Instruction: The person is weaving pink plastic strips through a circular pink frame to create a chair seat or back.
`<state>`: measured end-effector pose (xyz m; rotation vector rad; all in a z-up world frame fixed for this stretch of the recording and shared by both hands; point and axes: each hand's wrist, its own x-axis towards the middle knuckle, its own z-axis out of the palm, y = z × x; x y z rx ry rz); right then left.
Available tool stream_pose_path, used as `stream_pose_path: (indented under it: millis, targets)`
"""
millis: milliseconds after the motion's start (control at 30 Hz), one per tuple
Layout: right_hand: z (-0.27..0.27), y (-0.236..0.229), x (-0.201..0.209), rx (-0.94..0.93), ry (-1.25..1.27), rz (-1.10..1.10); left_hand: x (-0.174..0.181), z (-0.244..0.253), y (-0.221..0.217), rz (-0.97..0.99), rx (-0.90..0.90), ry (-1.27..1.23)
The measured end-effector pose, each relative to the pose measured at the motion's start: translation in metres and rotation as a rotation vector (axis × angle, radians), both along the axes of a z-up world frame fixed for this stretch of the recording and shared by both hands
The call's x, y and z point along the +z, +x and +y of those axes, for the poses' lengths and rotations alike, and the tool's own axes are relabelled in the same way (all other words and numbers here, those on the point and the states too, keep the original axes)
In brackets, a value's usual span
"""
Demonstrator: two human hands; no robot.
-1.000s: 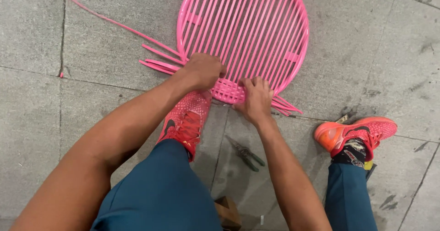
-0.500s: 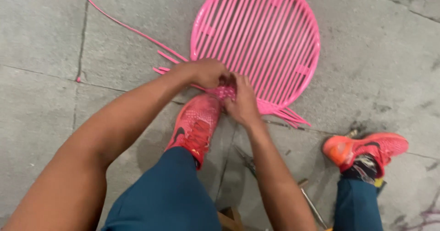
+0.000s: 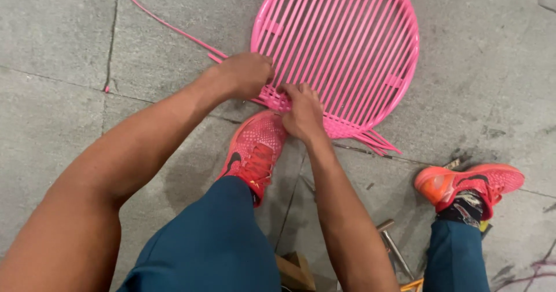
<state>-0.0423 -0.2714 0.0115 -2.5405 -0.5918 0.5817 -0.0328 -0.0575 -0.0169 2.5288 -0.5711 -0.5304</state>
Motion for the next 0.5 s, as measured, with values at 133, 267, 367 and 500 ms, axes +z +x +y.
stream_pose_path:
  millis: [133, 267, 367, 500]
  targets:
    - [0.005, 0.005, 0.007, 0.016, 0.004, 0.018, 0.005, 0.001, 0.003, 0.013, -0.01, 0.045]
    - [0.006, 0.002, 0.01, -0.002, 0.006, 0.011, 0.008, 0.002, 0.0, 0.081, 0.029, 0.032]
    - [0.006, -0.001, 0.008, -0.001, -0.019, -0.007, 0.011, 0.005, -0.005, 0.132, 0.081, -0.028]
    - [0.007, -0.002, 0.009, -0.011, -0.048, -0.003, 0.018, 0.01, -0.012, 0.114, 0.096, -0.097]
